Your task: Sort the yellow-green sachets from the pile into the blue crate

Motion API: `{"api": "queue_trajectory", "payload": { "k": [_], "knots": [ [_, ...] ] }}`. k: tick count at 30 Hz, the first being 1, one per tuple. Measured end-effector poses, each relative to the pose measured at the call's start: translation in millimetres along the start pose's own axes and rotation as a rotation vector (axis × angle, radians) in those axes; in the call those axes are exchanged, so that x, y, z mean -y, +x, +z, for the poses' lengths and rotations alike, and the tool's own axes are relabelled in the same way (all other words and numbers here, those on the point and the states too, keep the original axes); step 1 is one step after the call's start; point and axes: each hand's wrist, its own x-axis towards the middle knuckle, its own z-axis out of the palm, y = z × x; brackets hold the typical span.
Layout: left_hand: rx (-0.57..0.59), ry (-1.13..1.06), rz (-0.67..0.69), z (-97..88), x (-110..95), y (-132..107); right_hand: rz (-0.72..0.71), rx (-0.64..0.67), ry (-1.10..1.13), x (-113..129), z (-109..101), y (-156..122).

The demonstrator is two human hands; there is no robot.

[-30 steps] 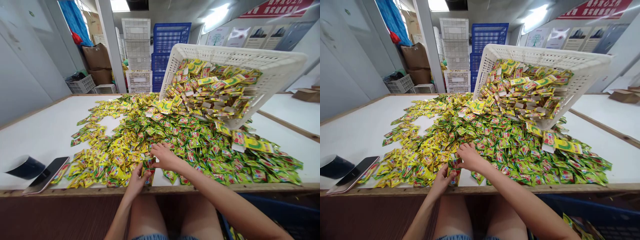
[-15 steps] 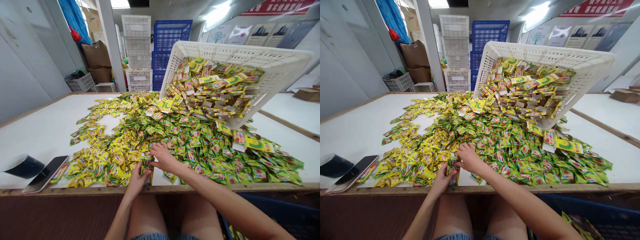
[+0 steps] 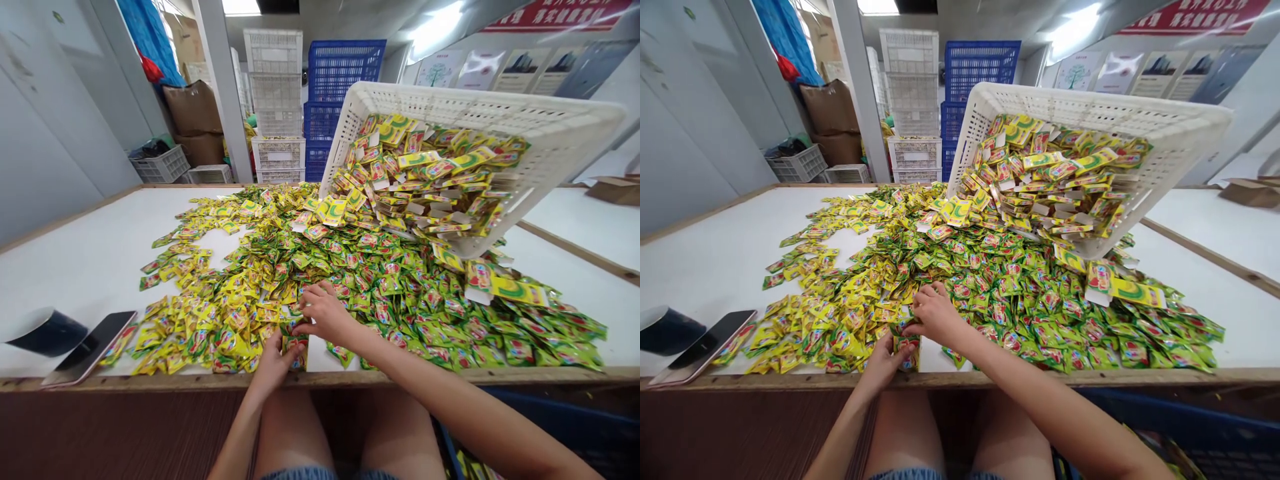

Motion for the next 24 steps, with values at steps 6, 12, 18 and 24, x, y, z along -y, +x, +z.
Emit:
{"api": "queue_trajectory", "payload": {
  "k": [6, 12, 18, 24],
  "knots": [
    [0.017, 0.015, -0.009, -0.8, -1, -1, 0.073, 0.082, 0.079, -5, -3, -10],
    [0.018, 0.035, -0.008, -1.0, -4, -1, 0.064, 0.097, 0.027, -6, 1, -3],
    [-0.003, 0.036, -0.013, -1.1, -3, 0, 0.000, 0.092, 0.015, -7, 7, -2],
    [0.007, 0.045, -0.007, 0.9, -5, 0, 0.124, 0.009, -0.010, -3, 10, -13]
  ]
}}
